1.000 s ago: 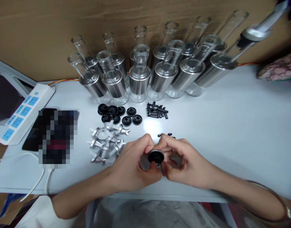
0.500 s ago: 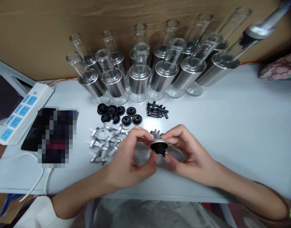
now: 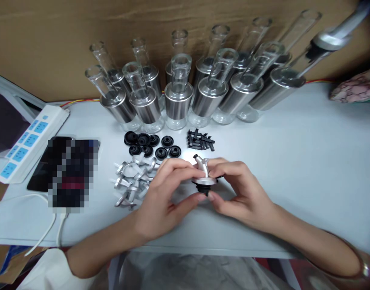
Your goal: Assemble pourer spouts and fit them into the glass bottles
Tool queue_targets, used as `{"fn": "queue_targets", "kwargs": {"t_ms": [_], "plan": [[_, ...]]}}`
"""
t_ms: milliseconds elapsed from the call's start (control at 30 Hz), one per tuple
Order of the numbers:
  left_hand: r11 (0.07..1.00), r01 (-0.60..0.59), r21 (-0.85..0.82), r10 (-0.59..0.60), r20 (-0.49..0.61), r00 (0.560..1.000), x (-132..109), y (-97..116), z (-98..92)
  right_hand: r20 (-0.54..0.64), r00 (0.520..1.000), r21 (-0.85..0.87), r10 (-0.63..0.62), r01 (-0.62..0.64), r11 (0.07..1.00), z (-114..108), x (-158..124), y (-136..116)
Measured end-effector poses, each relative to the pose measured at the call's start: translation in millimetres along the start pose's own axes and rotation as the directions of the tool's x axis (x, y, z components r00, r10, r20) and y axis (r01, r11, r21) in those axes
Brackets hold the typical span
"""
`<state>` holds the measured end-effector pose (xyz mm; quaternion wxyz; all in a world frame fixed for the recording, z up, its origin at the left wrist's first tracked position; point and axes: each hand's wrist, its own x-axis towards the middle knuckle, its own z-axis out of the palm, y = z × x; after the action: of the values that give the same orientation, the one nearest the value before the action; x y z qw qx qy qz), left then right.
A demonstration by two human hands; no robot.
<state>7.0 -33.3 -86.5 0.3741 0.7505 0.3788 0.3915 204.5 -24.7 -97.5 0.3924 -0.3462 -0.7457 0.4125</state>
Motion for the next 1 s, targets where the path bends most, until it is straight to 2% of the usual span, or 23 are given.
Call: {"fn": "queue_targets", "kwargs": {"t_ms": [100,400,467,567,667,733,800,900,1000], "plan": [[1.000,-0.005,-0.006,0.005,0.004,1.000,-0.2,0.1,-1.0,-0.040,0.998,-0.033,-0.055,0.054,0.998,-2.9,3.0,3.3],[1.000,-0.025,0.001,0.025,0.036,0.999,-0.1,0.1,-1.4,-0.115,0.993,0.036,-0.035,0.039,0.999,-5.1,4.1,0.6],[1.000,-0.020,0.017,0.020,0.030,0.999,-1.0,-0.3,0.6,-0.095,0.994,-0.001,-0.058,0.059,0.998,-6.7,6.3,-0.3],[0.999,-0.008,0.054,0.007,0.012,1.000,-1.6,-0.1,4.2,0.013,0.988,-0.084,-0.153,0.154,0.984,-9.9,9.9,-1.3],[0.997,0.013,0.075,-0.014,0.016,1.000,-1.3,1.0,5.6,0.057,0.977,-0.259,-0.205,0.213,0.942,-14.7,13.0,1.3],[0.995,0.046,0.084,-0.048,0.026,0.998,-1.3,1.8,5.0,-0.003,0.985,-0.432,-0.171,0.153,0.889,-19.8,15.1,7.1],[0.994,0.070,0.088,-0.072,0.021,0.997,-2.1,2.4,4.3,-0.098,0.989,-0.566,-0.110,0.035,0.824,-26.9,17.4,16.1],[0.997,0.052,0.057,-0.056,0.062,0.997,-4.3,2.6,5.3,-0.191,0.981,-0.647,0.005,-0.130,0.751,-38.3,21.0,32.0],[1.000,0.023,-0.008,-0.021,0.161,0.987,-5.8,2.5,8.6,-0.205,0.976,-0.661,0.065,-0.188,0.726,-44.0,24.1,44.6]]}}
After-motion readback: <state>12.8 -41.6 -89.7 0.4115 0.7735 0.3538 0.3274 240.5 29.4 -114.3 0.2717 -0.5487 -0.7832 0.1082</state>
